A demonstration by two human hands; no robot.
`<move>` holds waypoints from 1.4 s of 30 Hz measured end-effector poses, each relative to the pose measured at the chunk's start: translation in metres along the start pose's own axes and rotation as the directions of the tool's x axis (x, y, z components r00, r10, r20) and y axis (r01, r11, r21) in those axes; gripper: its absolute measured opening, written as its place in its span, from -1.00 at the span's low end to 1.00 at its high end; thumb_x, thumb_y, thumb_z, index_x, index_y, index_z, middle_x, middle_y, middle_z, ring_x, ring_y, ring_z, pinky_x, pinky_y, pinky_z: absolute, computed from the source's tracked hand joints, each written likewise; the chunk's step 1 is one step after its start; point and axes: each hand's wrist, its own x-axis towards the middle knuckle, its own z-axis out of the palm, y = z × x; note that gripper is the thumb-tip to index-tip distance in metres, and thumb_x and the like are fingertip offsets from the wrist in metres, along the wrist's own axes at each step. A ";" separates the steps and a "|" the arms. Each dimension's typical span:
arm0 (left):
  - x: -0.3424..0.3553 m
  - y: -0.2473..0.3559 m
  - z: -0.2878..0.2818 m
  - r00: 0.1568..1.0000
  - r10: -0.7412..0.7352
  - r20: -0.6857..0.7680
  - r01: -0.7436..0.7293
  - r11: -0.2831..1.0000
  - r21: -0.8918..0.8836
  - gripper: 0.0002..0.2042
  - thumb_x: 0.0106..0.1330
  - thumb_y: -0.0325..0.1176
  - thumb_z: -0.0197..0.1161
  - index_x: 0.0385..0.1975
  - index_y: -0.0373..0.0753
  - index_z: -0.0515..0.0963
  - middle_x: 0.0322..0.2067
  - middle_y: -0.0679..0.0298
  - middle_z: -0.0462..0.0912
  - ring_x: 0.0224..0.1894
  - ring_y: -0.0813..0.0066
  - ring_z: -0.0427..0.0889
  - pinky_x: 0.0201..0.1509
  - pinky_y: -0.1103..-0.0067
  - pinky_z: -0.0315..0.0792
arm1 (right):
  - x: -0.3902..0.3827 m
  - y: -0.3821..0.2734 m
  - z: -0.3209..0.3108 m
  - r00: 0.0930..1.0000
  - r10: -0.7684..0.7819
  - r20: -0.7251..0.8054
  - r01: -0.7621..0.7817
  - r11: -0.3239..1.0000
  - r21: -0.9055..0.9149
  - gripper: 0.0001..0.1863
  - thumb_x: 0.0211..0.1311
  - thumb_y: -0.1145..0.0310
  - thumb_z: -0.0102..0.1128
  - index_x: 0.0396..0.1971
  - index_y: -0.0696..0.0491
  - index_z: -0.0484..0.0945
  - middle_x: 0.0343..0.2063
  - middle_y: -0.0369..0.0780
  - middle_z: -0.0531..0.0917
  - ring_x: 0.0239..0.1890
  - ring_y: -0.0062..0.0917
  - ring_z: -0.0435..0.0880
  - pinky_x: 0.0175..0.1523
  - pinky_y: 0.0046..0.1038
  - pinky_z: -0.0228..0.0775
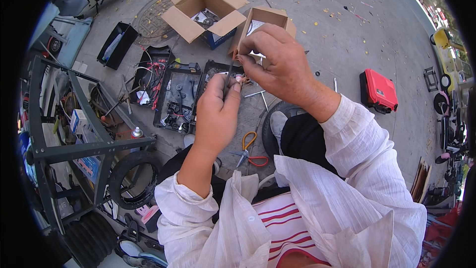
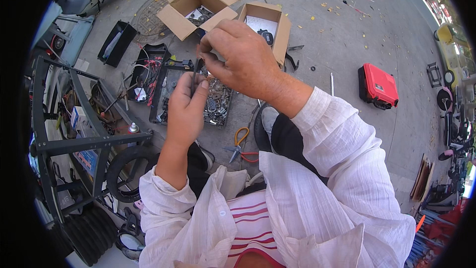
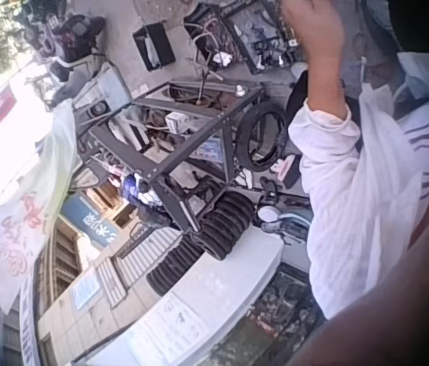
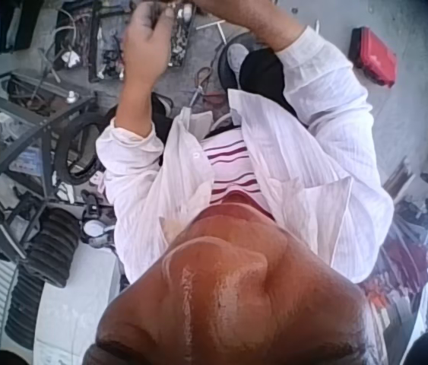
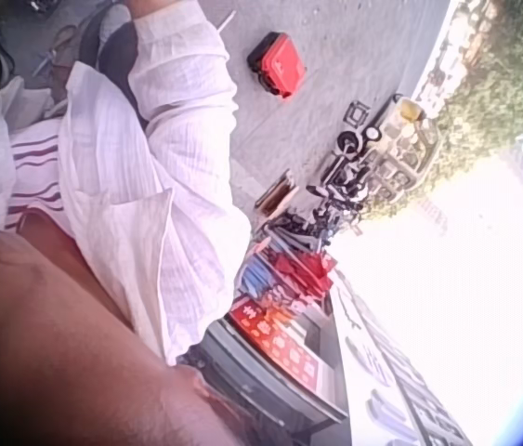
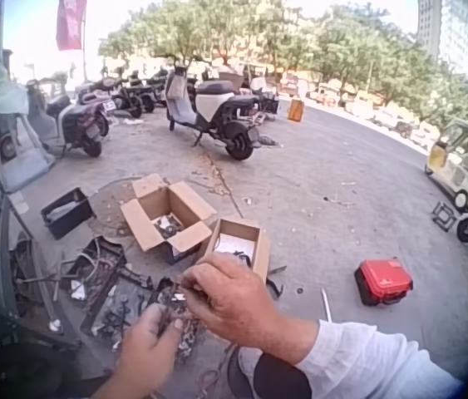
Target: The person sits on the ground and twists copper wires together by hand, then wraps the connection with black electrical tape. They repeat this process for multiple wire pairs, handling each connection individually.
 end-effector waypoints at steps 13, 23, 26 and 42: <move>-0.001 -0.017 -0.005 0.991 -0.119 -0.065 0.111 0.988 -0.109 -0.84 0.39 -0.35 0.06 -0.31 -0.34 0.43 -0.50 0.28 0.49 -0.56 0.68 0.33 -0.48 0.66 0.24 | 0.010 0.047 -0.034 0.873 0.246 -0.421 -0.323 0.938 -0.123 -0.89 0.04 0.46 0.25 -0.41 0.13 0.55 -0.53 -0.18 0.57 -0.46 -0.41 0.55 -0.37 -0.45 0.40; 0.014 -0.008 -0.022 0.970 -0.239 -0.031 0.148 0.690 -0.708 -0.93 0.41 -0.34 0.09 -0.23 -0.15 0.45 -0.33 0.28 0.58 -0.75 0.82 0.09 -0.72 0.76 0.11 | 0.001 0.008 -0.010 0.971 -0.070 0.227 0.064 0.997 0.032 -0.83 -0.05 0.53 0.29 -0.43 0.10 0.49 -0.45 -0.19 0.50 -0.34 -0.32 0.51 -0.27 -0.38 0.37; 0.012 -0.008 -0.013 0.968 -0.251 0.028 0.198 0.683 -0.703 -0.92 0.41 -0.33 0.10 -0.23 -0.16 0.44 -0.39 0.33 0.56 -0.75 0.79 0.14 -0.72 0.73 0.20 | -0.002 -0.002 0.006 0.966 -0.056 0.251 0.040 0.997 0.070 -0.84 -0.04 0.41 0.30 -0.43 0.07 0.52 -0.45 -0.18 0.51 -0.30 -0.26 0.52 -0.23 -0.30 0.39; 0.009 -0.006 -0.011 0.987 -0.157 0.038 0.153 0.836 -0.527 -0.92 0.39 -0.39 0.11 -0.27 -0.25 0.47 -0.48 0.43 0.48 -0.59 0.80 0.30 -0.56 0.75 0.21 | -0.005 -0.002 0.010 0.989 0.021 0.144 -0.026 0.999 0.031 -0.84 -0.03 0.42 0.30 -0.42 0.05 0.52 -0.44 -0.22 0.52 -0.34 -0.29 0.54 -0.29 -0.33 0.40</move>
